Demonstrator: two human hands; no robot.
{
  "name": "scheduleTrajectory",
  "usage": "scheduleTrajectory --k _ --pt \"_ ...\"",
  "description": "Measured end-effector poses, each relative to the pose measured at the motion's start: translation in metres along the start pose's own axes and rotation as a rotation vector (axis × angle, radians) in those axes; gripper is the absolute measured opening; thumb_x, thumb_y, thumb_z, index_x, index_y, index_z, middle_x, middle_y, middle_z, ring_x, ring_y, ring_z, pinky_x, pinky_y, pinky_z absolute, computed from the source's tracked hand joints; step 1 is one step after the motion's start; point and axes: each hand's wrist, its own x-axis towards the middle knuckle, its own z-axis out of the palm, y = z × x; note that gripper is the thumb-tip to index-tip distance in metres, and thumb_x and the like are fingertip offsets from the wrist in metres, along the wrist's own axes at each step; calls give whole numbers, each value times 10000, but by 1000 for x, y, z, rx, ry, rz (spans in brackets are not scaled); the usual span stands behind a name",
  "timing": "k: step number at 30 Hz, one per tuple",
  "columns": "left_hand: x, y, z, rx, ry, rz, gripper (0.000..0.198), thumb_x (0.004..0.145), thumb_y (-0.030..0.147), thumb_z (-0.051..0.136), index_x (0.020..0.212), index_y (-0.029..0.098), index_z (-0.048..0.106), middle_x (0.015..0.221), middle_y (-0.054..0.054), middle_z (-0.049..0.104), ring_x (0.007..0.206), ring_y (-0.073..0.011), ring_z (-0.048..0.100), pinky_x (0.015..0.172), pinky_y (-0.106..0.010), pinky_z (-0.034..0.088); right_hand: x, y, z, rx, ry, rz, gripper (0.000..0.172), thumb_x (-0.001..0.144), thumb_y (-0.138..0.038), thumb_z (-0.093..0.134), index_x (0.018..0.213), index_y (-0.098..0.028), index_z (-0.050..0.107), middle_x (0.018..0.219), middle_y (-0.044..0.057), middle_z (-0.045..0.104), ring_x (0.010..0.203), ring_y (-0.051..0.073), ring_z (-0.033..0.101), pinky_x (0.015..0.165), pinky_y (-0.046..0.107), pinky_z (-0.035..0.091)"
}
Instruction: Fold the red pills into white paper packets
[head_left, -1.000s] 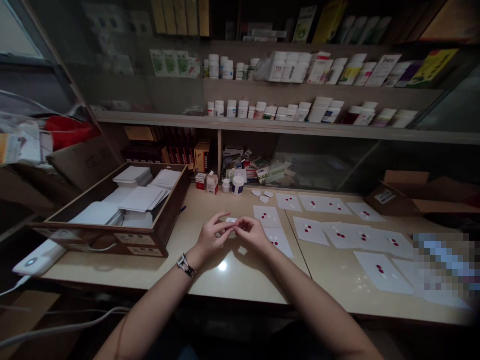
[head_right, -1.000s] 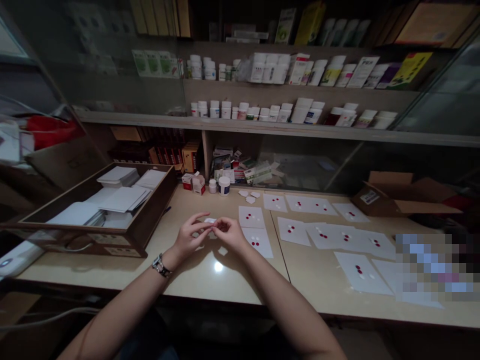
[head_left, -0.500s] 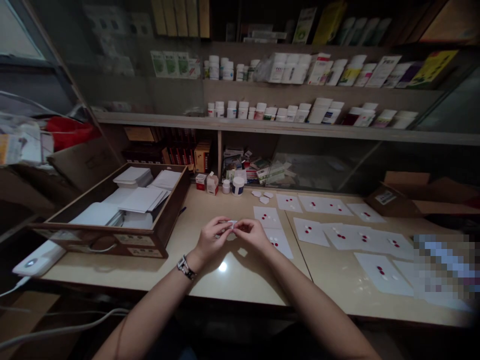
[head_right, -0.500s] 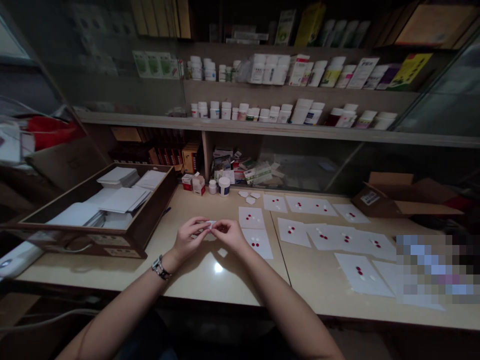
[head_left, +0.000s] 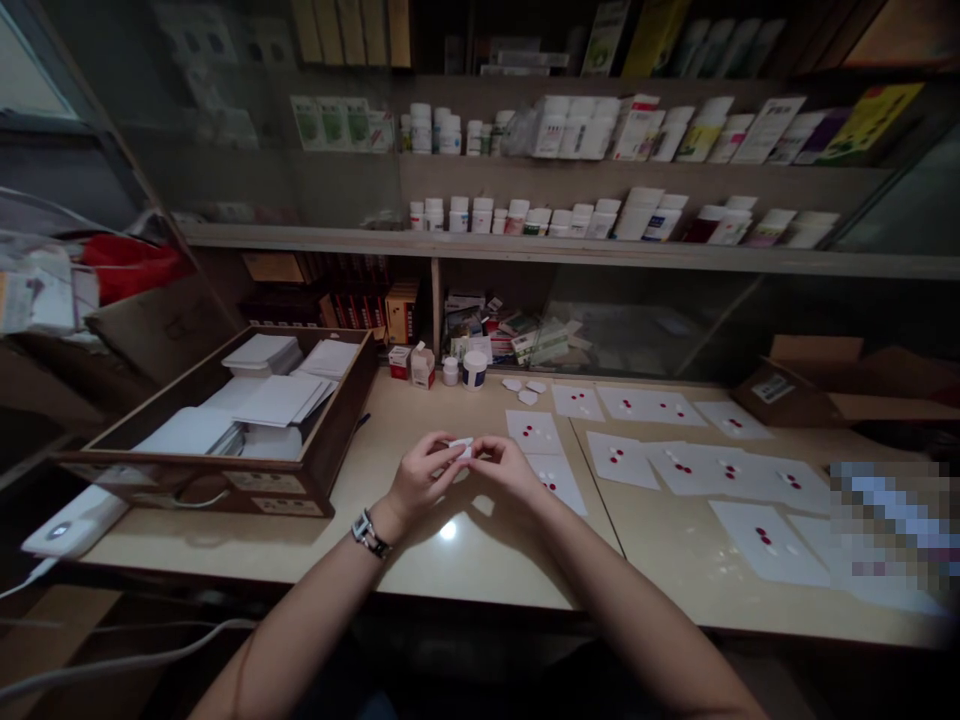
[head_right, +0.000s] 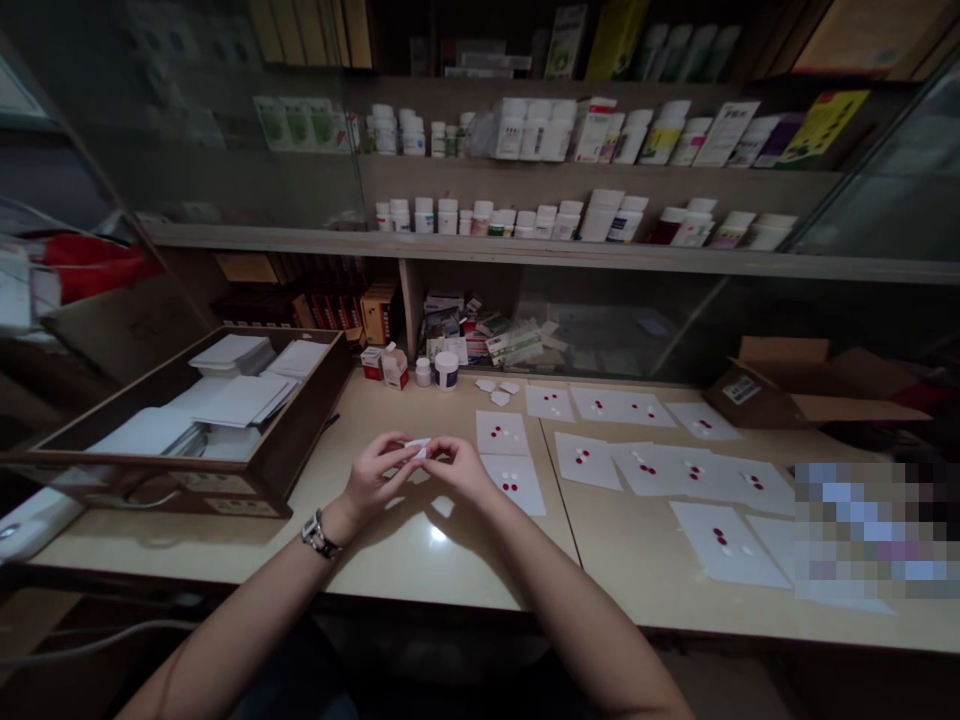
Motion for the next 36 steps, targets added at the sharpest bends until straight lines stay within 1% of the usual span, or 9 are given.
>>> scheduleTrajectory --k 3,6,8,11,16,22,26,31,36 --pt "-3 -3 0 61 -49 12 325 869 187 540 1187 188 606 1085 -117 584 945 -182 612 798 -296 548 1 2 -1 -2 18 -6 157 623 -286 711 648 -158 622 646 0 608 615 134 537 619 250 420" --pt "-7 -6 2 82 -123 55 378 891 160 482 1255 231 553 1220 -124 538 949 -168 621 794 -288 552 3 5 -3 -3 27 -3 131 633 -272 687 666 -153 641 655 12 626 615 138 550 619 254 423" --pt "-8 -6 3 65 -121 84 384 888 132 473 1248 238 558 1214 -115 553 983 -170 614 830 -299 544 4 6 -3 0 37 -7 138 632 -277 688 677 -153 646 660 16 634 621 142 559 626 260 430" --pt "-7 -2 5 40 -62 83 363 867 111 509 1211 206 582 1122 -109 612 1024 -180 602 883 -312 527 3 5 -4 8 54 -7 193 611 -309 725 690 -153 643 671 22 640 626 145 569 630 267 441" --pt "-3 3 4 12 -47 -20 269 844 136 536 1089 170 641 1052 -115 621 972 -188 617 851 -317 545 0 0 -5 -87 50 -32 200 633 -331 723 655 -156 628 660 21 632 620 143 569 620 265 446" --pt "-3 -1 2 -28 -98 -136 201 839 154 535 982 176 673 1071 -108 568 939 -180 610 804 -314 554 -4 -5 -3 -166 58 -40 184 668 -330 704 673 -157 642 661 27 642 621 149 580 611 264 452" --pt "0 -3 0 -45 -158 -168 157 856 156 518 927 173 658 1108 -115 543 994 -193 587 843 -330 525 -4 -4 -3 -195 58 -55 166 681 -317 691 685 -156 646 681 33 651 636 155 591 613 264 458" --pt "4 -3 1 -90 -197 -201 148 883 147 465 886 169 611 1035 -105 550 1024 -200 560 886 -351 490 -3 -1 -4 -291 58 -139 163 735 -325 653 773 -167 672 785 65 678 717 183 619 655 288 473" --pt "3 -3 2 -142 -223 -254 108 853 132 494 874 175 590 1086 -105 529 1079 -212 523 880 -349 492 -2 2 -3 -405 60 -231 93 766 -236 609 783 -190 688 789 59 675 751 194 617 695 307 473"
